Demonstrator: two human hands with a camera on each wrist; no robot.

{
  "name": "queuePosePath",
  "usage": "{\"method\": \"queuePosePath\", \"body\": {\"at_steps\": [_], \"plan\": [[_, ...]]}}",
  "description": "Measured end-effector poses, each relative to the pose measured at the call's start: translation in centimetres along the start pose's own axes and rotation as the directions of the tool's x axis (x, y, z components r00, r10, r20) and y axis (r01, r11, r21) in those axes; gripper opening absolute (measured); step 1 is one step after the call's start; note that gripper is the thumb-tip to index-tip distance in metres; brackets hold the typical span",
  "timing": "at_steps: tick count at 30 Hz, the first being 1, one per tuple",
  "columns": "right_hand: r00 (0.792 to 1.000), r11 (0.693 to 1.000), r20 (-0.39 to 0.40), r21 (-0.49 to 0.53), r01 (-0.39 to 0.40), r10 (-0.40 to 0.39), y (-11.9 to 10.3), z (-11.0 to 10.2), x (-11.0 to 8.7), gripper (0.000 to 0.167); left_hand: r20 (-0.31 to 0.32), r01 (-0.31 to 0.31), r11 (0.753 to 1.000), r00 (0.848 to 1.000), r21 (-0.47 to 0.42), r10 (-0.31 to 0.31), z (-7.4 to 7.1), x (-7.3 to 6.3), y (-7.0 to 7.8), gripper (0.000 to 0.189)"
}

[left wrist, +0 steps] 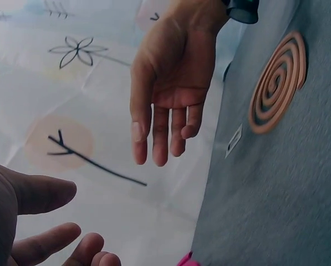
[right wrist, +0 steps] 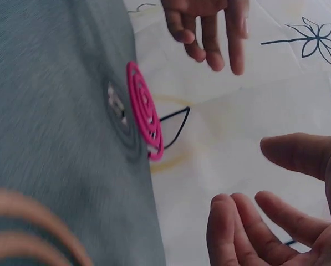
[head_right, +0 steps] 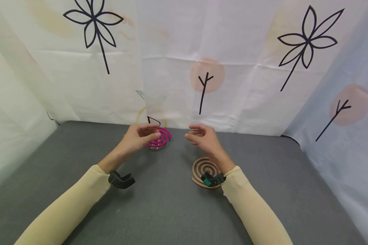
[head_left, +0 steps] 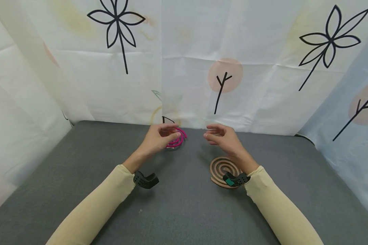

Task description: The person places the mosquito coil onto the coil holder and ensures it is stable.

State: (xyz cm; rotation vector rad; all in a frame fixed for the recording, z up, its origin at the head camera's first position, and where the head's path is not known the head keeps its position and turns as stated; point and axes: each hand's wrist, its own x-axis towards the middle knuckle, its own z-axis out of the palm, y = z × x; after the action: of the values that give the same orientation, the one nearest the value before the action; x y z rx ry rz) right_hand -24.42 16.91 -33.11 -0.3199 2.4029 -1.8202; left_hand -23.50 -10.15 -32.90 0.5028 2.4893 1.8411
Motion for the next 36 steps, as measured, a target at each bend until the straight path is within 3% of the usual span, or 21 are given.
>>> {"method": "queuePosePath", "body": {"at_steps": [10,19,23,36], "plan": [[0.998,0.989,0.014,-0.132,0.064,-0.063,1.7,-3.9,-3.6,0.051,0.104,-0.017,1.0,0.994,0.009,0.016,3.1,-1.4,0.4,0.042],[0.995,0.981,0.045,-0.167,0.101,-0.094,4.2,-7.0,-6.2,0.052,0.198,-0.066,0.997,0.978,0.035,0.058,5.6,-2.0,-0.3,0.045],[0.994,0.982,0.072,-0.164,0.097,-0.086,5.3,-8.0,-7.2,0.054,0.231,-0.099,0.994,0.969,0.041,0.087,6.3,-2.1,-0.7,0.046],[0.984,0.98,0.145,-0.149,0.128,-0.107,8.1,-9.4,-8.6,0.057,0.28,-0.072,0.994,0.959,0.076,0.048,7.6,-2.5,-1.1,0.051]]}}
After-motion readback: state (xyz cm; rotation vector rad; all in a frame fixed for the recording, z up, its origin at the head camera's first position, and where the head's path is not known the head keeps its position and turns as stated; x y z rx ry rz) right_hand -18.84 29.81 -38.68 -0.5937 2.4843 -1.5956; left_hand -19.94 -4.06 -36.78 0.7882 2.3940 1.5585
